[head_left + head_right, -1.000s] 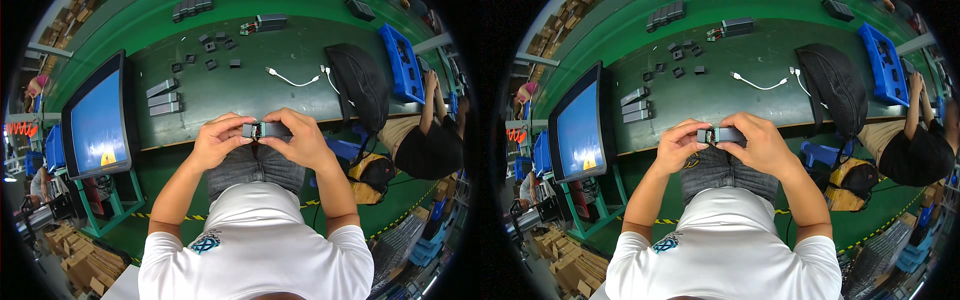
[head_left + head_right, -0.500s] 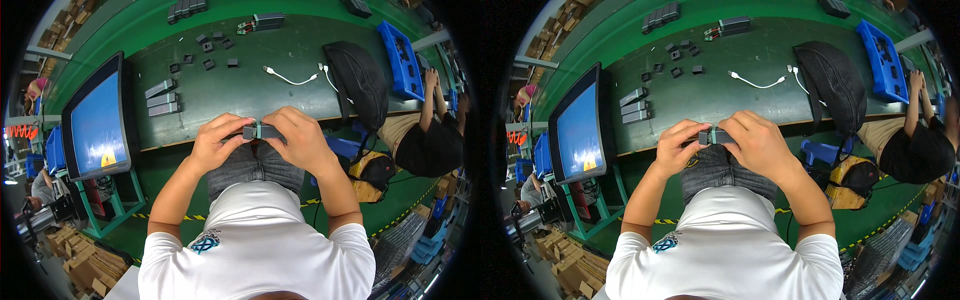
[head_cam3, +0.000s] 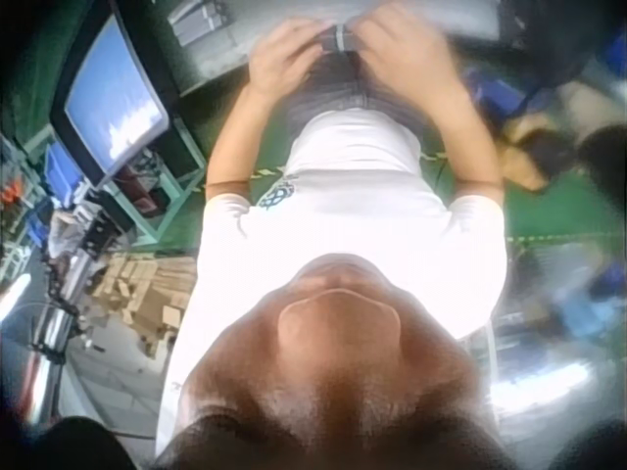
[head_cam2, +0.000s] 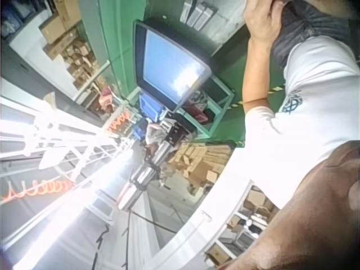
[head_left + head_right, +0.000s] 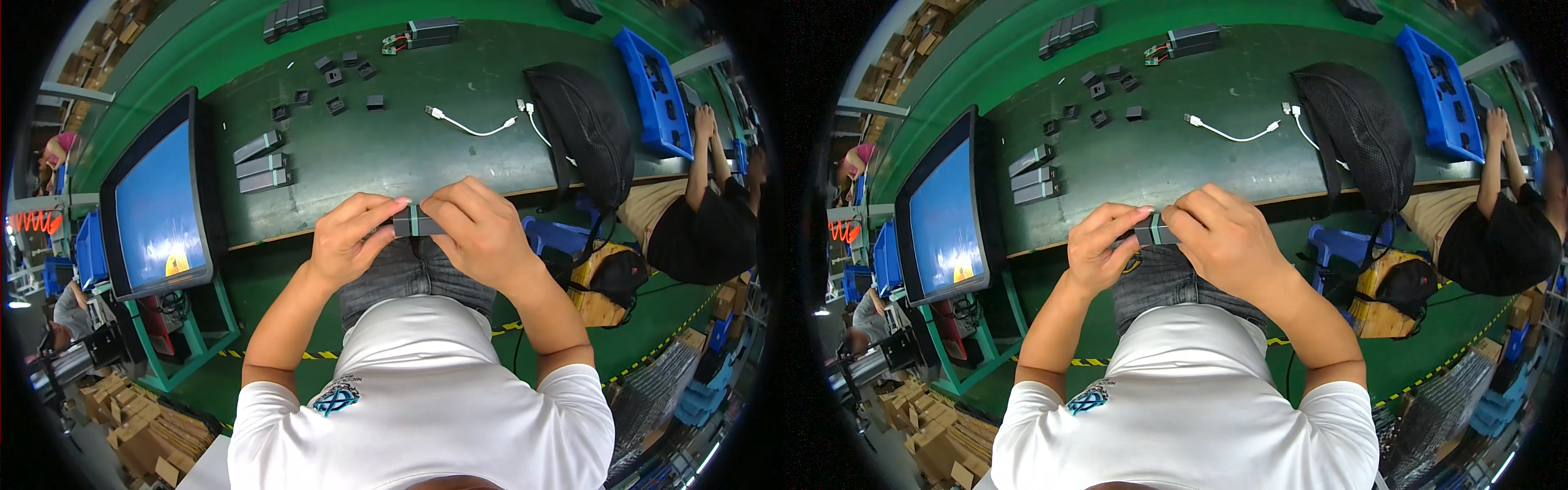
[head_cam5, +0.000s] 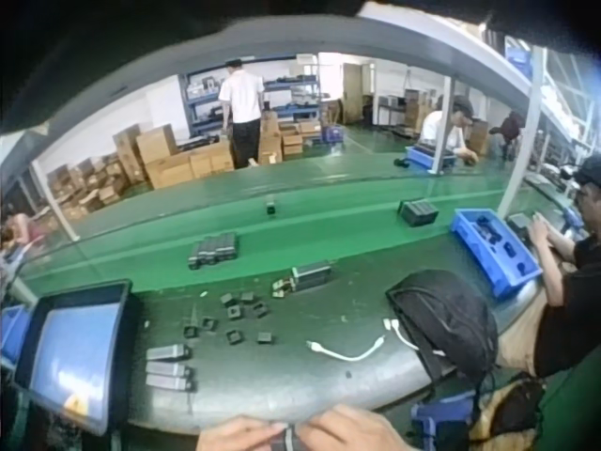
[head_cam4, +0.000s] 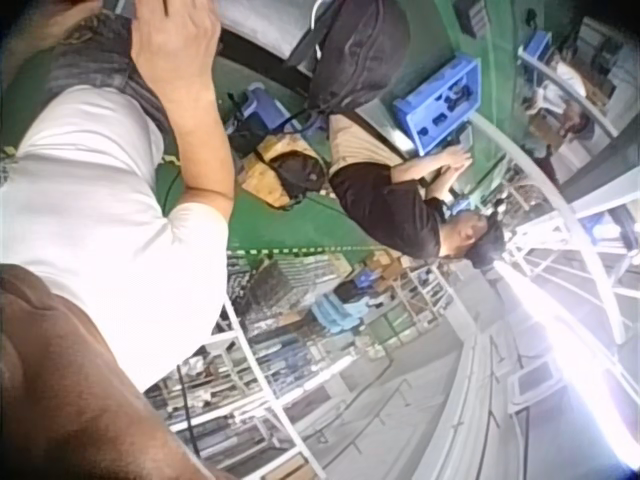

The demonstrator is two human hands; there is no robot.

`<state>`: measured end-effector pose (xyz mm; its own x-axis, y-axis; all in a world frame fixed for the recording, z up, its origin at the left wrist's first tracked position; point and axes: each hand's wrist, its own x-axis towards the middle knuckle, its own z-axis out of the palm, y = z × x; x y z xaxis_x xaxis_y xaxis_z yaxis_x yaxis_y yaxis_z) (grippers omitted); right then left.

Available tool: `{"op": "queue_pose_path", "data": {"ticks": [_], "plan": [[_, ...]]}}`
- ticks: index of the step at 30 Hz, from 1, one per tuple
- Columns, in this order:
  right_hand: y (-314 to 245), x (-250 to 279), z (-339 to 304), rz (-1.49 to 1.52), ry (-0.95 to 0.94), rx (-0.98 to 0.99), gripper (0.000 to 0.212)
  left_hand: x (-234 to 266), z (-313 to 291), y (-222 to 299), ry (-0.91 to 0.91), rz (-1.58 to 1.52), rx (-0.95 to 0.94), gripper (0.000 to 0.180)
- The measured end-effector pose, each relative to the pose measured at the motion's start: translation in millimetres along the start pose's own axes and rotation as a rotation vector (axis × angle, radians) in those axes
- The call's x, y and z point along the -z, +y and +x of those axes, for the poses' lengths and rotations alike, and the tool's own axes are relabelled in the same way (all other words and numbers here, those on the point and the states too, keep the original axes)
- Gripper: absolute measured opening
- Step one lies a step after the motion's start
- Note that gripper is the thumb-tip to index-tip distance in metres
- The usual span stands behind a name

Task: Assemble electronic circuit boards into plastic housings on a production line.

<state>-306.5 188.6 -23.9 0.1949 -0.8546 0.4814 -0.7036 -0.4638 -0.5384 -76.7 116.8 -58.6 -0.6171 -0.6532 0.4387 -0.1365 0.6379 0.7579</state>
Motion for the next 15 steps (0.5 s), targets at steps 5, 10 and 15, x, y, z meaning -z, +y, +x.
{"op": "queue_pose_path", "data": {"ticks": [5,10,15], "plan": [[2,0,0,-0.001,-0.060,0.020,0.048,4,1,3,-0.058,0.049,0.039,0.052],[3,2,2,0.013,-0.114,0.017,0.048,6,5,2,-0.117,0.058,0.011,0.051],[2,9,6,0.026,-0.139,-0.018,0.044,4,8,11,-0.152,0.087,-0.058,0.049]]}}
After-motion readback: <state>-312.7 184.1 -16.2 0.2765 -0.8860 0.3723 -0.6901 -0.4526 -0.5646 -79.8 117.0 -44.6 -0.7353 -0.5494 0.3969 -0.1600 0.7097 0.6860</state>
